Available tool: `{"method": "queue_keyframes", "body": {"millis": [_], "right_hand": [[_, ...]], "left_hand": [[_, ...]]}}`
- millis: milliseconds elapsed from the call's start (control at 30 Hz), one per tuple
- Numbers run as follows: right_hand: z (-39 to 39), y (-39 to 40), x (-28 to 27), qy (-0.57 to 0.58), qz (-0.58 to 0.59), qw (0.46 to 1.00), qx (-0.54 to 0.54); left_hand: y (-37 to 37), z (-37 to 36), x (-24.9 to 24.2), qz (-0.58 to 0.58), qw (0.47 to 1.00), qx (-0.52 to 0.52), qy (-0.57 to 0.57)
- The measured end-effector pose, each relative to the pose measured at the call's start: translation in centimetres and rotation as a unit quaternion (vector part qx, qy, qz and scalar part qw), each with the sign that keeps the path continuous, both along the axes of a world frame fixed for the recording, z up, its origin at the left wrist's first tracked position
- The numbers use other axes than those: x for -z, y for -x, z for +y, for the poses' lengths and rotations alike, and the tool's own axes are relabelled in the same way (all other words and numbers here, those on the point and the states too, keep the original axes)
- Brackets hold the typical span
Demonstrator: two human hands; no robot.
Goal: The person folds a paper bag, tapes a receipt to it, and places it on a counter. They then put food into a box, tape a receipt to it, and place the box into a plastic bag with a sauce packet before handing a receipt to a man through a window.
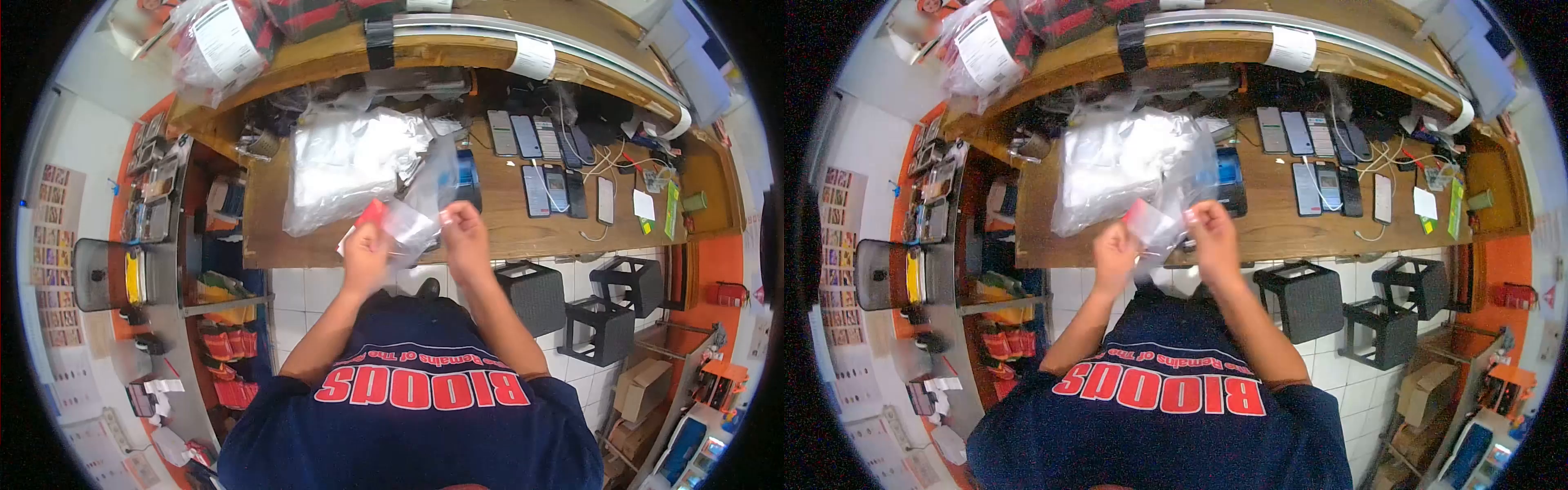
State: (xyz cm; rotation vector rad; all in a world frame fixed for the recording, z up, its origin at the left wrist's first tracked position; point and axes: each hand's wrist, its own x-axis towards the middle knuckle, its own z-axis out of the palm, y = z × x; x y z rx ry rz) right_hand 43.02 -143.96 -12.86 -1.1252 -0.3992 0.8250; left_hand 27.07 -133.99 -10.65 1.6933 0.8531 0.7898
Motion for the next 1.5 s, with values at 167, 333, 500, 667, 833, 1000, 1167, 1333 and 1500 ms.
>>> {"method": "queue_keyframes", "body": {"millis": [167, 333, 500, 667, 833, 1000, 1167, 1333, 1500], "right_hand": [[-1.1, -2.5, -0.7, -0.040, 0.254, 0.961, -0.103], [-1.4, -6.3, 6.4, 0.123, -0.237, 0.963, -0.027], [2.8, -7.4, 4.0, 0.105, -0.098, 0.975, 0.167], [4.5, -5.5, 3.8, 0.196, -0.383, 0.897, 0.104], [8.4, -0.3, 1.9, 0.087, -0.344, 0.935, -0.018], [12.1, 3.5, -0.6, -0.029, -0.171, 0.960, -0.222], [14.0, 3.8, 8.5, 0.048, -0.516, 0.723, -0.457], [15.1, 4.8, 12.6, 0.091, -0.653, 0.563, -0.498], [16.5, 5.6, 11.5, 0.113, -0.668, 0.567, -0.469]], "left_hand": [[5.5, 7.1, 5.9, -0.119, 0.934, -0.221, 0.254], [10.3, 8.1, 7.4, -0.387, 0.795, -0.110, 0.453], [7.8, 4.6, 3.0, -0.230, 0.938, -0.038, 0.256], [12.1, 8.6, 6.3, 0.117, 0.985, -0.126, -0.003], [7.8, 8.0, -0.8, 0.299, 0.754, -0.247, -0.529], [14.1, 12.7, 5.6, 0.241, 0.924, -0.170, -0.242], [23.9, 15.8, 3.8, 0.279, 0.896, -0.279, -0.206], [26.9, 17.4, 7.4, 0.216, 0.940, -0.264, 0.026], [26.8, 17.8, 12.1, 0.103, 0.952, -0.222, 0.185]]}}
